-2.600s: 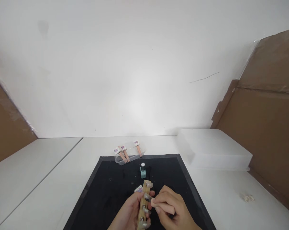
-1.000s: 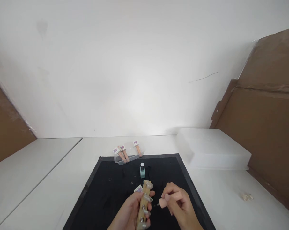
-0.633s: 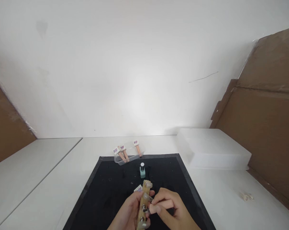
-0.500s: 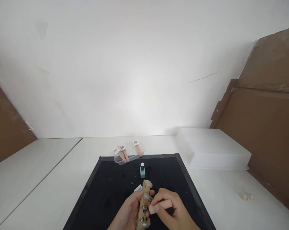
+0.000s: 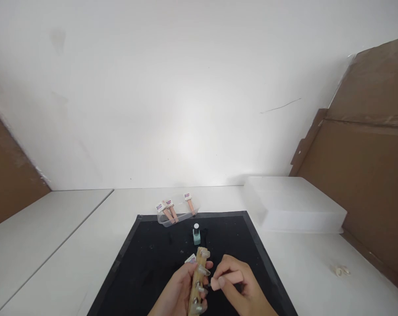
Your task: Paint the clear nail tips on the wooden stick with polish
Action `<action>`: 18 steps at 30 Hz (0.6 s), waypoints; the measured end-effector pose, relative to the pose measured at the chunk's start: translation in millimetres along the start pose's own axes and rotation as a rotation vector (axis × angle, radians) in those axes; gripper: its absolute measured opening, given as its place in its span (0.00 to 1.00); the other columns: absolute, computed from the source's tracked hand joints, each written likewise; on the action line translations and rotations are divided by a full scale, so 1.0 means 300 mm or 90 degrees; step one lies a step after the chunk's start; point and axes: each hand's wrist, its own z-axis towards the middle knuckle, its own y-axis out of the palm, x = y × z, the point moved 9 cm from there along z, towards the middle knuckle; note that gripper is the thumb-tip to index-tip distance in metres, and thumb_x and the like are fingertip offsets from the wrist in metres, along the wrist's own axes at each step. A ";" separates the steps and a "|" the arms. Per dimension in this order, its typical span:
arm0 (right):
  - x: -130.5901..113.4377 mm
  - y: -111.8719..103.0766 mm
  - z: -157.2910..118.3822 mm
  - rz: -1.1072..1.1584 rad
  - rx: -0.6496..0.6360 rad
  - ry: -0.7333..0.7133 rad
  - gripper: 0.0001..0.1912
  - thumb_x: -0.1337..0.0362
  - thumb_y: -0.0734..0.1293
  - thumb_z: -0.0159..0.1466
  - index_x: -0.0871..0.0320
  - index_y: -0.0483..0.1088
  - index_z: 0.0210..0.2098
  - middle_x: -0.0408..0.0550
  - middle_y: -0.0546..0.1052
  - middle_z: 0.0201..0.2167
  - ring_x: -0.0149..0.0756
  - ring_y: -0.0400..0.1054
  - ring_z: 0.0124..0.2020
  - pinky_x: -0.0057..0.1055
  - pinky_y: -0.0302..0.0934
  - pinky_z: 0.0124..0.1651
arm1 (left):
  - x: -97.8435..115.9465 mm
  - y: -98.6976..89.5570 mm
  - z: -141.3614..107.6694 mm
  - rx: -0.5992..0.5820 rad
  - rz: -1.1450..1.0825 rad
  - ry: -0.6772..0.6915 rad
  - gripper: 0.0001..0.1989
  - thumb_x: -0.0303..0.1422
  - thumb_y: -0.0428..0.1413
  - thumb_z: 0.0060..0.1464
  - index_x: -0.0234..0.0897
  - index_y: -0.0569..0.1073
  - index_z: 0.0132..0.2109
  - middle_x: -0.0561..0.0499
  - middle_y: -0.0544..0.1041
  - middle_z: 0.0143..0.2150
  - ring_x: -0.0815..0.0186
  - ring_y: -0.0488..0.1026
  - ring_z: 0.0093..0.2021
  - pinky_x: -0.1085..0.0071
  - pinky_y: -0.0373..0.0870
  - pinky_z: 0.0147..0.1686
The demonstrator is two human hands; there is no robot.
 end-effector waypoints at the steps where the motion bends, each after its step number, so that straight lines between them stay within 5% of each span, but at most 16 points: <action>1: -0.006 0.003 0.001 0.007 -0.006 -0.009 0.08 0.69 0.62 0.59 0.58 0.71 0.27 0.45 0.74 0.23 0.34 0.69 0.26 0.28 0.61 0.31 | -0.001 -0.002 0.000 0.001 0.002 -0.001 0.17 0.39 0.51 0.48 0.33 0.68 0.42 0.55 0.66 0.24 0.73 0.61 0.21 0.74 0.56 0.24; 18: 0.031 0.009 -0.001 -0.027 0.005 -0.001 0.11 0.74 0.60 0.55 0.59 0.64 0.17 0.41 0.67 0.17 0.30 0.62 0.19 0.25 0.56 0.23 | 0.006 0.000 -0.007 0.019 0.007 -0.005 0.17 0.37 0.48 0.49 0.31 0.67 0.44 0.54 0.67 0.23 0.73 0.62 0.21 0.74 0.57 0.25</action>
